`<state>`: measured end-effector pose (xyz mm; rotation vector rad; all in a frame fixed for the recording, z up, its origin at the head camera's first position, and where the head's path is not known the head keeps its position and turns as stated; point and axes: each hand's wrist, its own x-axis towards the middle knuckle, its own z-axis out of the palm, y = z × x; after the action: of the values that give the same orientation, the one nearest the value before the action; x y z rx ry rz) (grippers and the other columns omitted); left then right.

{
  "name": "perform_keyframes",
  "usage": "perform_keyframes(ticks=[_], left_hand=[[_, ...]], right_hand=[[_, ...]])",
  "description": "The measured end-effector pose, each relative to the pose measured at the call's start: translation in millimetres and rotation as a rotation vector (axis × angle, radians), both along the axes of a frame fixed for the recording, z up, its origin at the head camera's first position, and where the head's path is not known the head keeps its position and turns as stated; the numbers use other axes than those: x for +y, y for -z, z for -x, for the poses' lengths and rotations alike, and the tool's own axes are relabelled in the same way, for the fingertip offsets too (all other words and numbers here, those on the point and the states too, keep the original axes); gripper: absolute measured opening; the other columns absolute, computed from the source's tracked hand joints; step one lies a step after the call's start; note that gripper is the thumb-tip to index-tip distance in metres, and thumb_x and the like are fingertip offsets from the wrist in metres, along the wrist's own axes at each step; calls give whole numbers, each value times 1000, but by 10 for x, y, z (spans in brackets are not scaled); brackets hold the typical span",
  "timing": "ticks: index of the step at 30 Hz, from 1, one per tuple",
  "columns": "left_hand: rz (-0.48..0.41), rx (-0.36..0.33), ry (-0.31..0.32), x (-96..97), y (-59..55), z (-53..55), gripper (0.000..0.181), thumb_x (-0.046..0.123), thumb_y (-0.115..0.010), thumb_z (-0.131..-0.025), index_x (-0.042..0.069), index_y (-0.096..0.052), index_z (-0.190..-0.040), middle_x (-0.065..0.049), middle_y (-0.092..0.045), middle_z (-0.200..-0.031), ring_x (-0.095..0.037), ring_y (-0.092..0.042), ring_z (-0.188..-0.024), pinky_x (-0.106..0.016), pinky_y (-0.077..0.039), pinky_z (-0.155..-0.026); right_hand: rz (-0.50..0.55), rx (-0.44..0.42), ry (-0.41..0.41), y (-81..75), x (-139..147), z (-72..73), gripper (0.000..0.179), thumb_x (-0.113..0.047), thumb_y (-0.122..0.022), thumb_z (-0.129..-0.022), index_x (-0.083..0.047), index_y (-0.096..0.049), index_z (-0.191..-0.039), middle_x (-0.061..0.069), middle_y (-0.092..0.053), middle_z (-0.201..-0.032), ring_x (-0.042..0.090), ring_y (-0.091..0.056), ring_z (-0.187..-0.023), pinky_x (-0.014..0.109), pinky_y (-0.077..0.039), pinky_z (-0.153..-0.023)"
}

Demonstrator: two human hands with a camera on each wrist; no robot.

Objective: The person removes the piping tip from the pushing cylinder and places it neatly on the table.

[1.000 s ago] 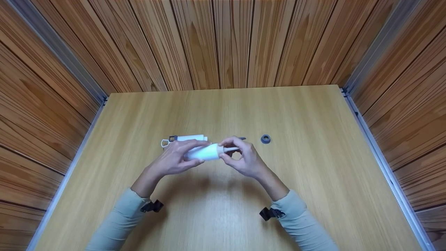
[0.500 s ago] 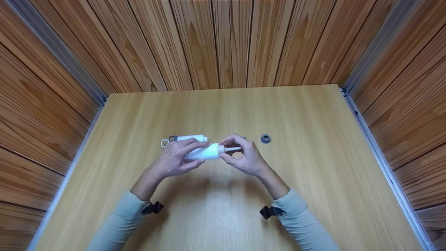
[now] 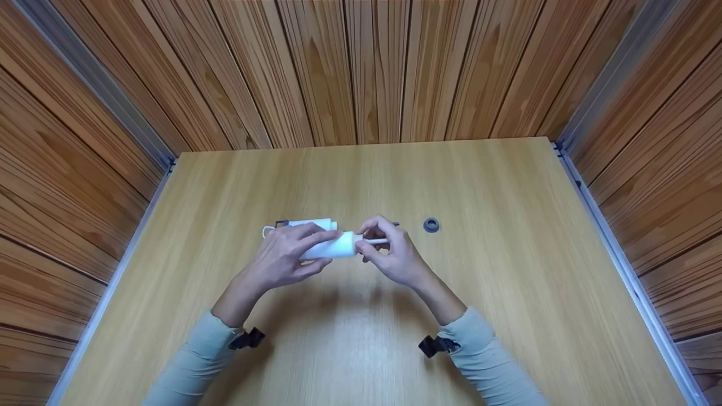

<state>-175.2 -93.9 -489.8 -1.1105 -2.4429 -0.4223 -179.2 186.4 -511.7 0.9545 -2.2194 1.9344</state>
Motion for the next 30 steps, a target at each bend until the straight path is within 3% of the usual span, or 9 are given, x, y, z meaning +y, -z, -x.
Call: perform_keyframes(ticks=[7, 17, 24, 30], left_hand=[[-11, -27, 10, 0, -7, 1, 46, 44, -81, -103, 30, -72, -145, -5, -83, -121, -20, -75, -81, -30, -61, -67], [-20, -20, 22, 13, -13, 19, 45, 42, -82, -102, 29, -72, -144, -5, -83, -118, -20, -75, -79, -30, -61, -66], [-14, -16, 20, 22, -18, 23, 47, 43, -82, -102, 30, -71, -145, -5, -82, -118, -20, -76, -80, -32, -62, -68], [-18, -31, 26, 27, -12, 15, 46, 43, -81, -103, 29, -72, -146, -5, -83, -120, -20, -76, -82, -31, -62, -69]], right_hand=[[19, 74, -28, 32, 11, -7, 30, 24, -67, -94, 16, -59, -122, -10, -67, -118, 3, -72, -100, 19, -65, -81], [-16, 59, -9, 4, 28, -4, 35, 21, -66, -95, 18, -55, -128, -10, -66, -123, 4, -72, -103, 21, -66, -85], [-29, 49, 29, -13, 27, 6, 26, 18, -65, -99, 14, -58, -124, -11, -68, -106, 4, -71, -85, 21, -64, -75], [-15, 37, 32, -10, 21, -7, 21, 18, -65, -100, 12, -60, -120, -10, -68, -101, 6, -70, -81, 21, -63, -72]])
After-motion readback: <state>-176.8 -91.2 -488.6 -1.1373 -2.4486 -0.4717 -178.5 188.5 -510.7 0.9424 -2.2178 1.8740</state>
